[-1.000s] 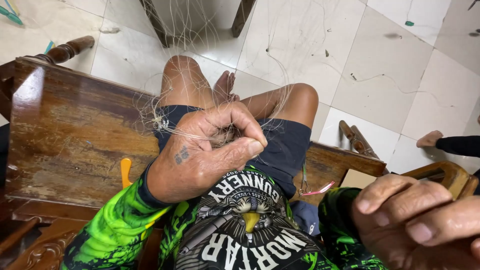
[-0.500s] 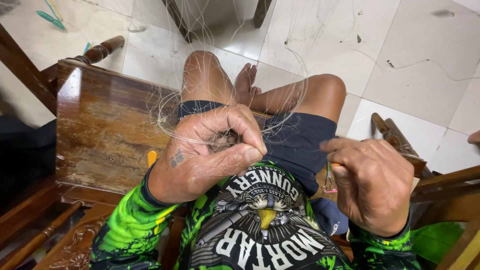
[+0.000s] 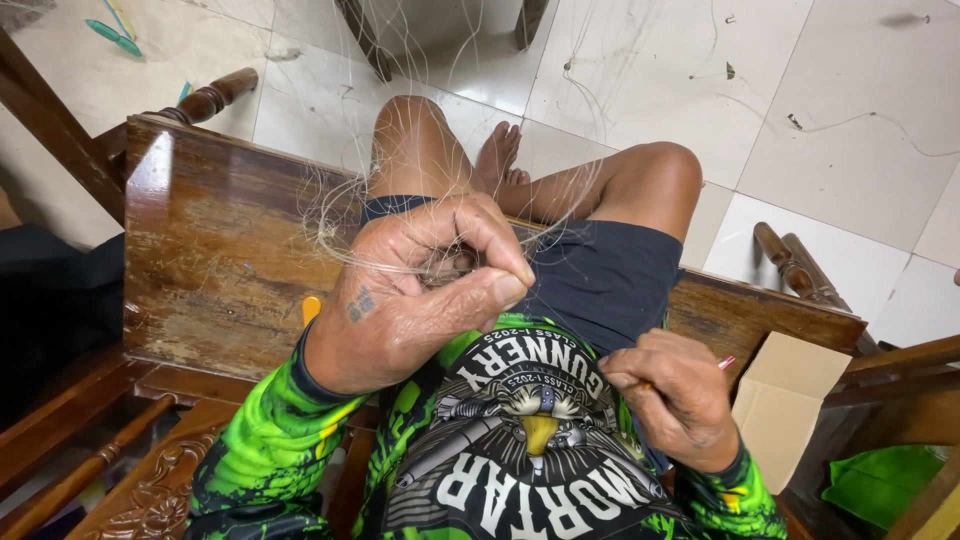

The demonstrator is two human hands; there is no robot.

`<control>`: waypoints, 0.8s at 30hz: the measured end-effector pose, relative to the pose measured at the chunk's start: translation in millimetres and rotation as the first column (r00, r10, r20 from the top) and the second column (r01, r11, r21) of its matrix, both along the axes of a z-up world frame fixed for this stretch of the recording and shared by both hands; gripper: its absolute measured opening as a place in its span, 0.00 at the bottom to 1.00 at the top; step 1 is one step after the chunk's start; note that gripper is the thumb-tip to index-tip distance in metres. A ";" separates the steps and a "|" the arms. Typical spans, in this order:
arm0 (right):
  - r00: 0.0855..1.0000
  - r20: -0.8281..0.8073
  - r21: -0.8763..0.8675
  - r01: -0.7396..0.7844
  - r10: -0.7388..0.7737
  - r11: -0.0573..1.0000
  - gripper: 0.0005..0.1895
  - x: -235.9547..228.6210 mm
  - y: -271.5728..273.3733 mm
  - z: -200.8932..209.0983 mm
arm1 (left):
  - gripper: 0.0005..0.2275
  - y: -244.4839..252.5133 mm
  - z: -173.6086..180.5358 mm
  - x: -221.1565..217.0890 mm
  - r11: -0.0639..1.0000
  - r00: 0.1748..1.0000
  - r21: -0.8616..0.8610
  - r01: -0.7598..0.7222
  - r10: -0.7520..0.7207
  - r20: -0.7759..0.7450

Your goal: A person sits on a wooden bench untangling a large bundle of fishing line and assembling small connectors onto it.

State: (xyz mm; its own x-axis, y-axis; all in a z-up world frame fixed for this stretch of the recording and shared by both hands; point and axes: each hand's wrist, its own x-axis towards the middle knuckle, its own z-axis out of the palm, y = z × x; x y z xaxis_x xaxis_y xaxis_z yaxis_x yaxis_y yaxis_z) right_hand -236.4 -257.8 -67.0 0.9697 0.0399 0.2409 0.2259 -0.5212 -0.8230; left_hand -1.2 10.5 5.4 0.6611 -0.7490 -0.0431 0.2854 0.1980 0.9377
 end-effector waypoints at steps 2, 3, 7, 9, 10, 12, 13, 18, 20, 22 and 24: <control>0.997 -0.071 0.035 -0.022 0.025 0.999 0.18 -6.5 4.8 -7.7 | 0.04 -0.5 -2.5 0.6 0.999 0.997 0.041 -0.009 0.006 0.079; 0.997 -0.072 0.036 -0.021 0.024 0.999 0.18 -13.0 6.4 -13.2 | 0.04 -0.6 -3.9 1.6 0.999 0.997 0.041 -0.008 0.005 0.078; 0.999 -0.047 -0.080 -0.002 -0.002 0.997 0.20 -26.0 12.5 -27.0 | 0.04 -1.2 -7.5 4.0 0.996 0.978 0.088 -0.030 0.011 0.208; 1.000 -0.024 -0.167 0.004 -0.008 0.986 0.24 -26.0 16.0 -33.0 | 0.04 -0.7 -8.9 3.3 0.995 0.979 0.095 -0.022 0.002 0.202; 1.000 0.001 -0.224 -0.014 0.015 0.974 0.21 -24.8 18.0 -37.8 | 0.04 -0.4 -9.7 3.6 0.995 0.983 0.103 -0.011 -0.008 0.183; 0.999 0.027 -0.280 -0.027 0.036 0.960 0.19 -24.8 21.3 -46.0 | 0.04 0.0 -12.1 3.5 0.994 0.986 0.113 0.001 -0.020 0.167; 0.999 0.034 -0.338 -0.026 0.040 0.941 0.19 -26.0 22.6 -49.4 | 0.05 0.1 -13.7 3.0 0.992 0.985 0.127 0.004 -0.026 0.170; 0.996 0.067 -0.332 -0.041 0.067 0.942 0.26 -25.4 27.4 -48.8 | 0.05 3.6 -25.0 5.7 0.985 0.983 0.170 -0.015 -0.016 0.182; 0.994 0.028 -0.296 -0.092 0.105 0.951 0.19 -28.1 27.8 -46.0 | 0.09 6.5 -23.5 7.7 0.983 0.978 0.181 -0.018 -0.020 0.207; 0.993 0.020 -0.287 -0.105 0.115 0.952 0.21 -30.3 28.2 -48.8 | 0.09 7.8 -23.8 7.8 0.982 0.979 0.189 -0.015 -0.024 0.201; 0.992 0.013 -0.280 -0.117 0.126 0.953 0.22 -30.5 29.7 -49.8 | 0.10 8.3 -27.8 8.0 0.981 0.980 0.194 -0.012 -0.027 0.198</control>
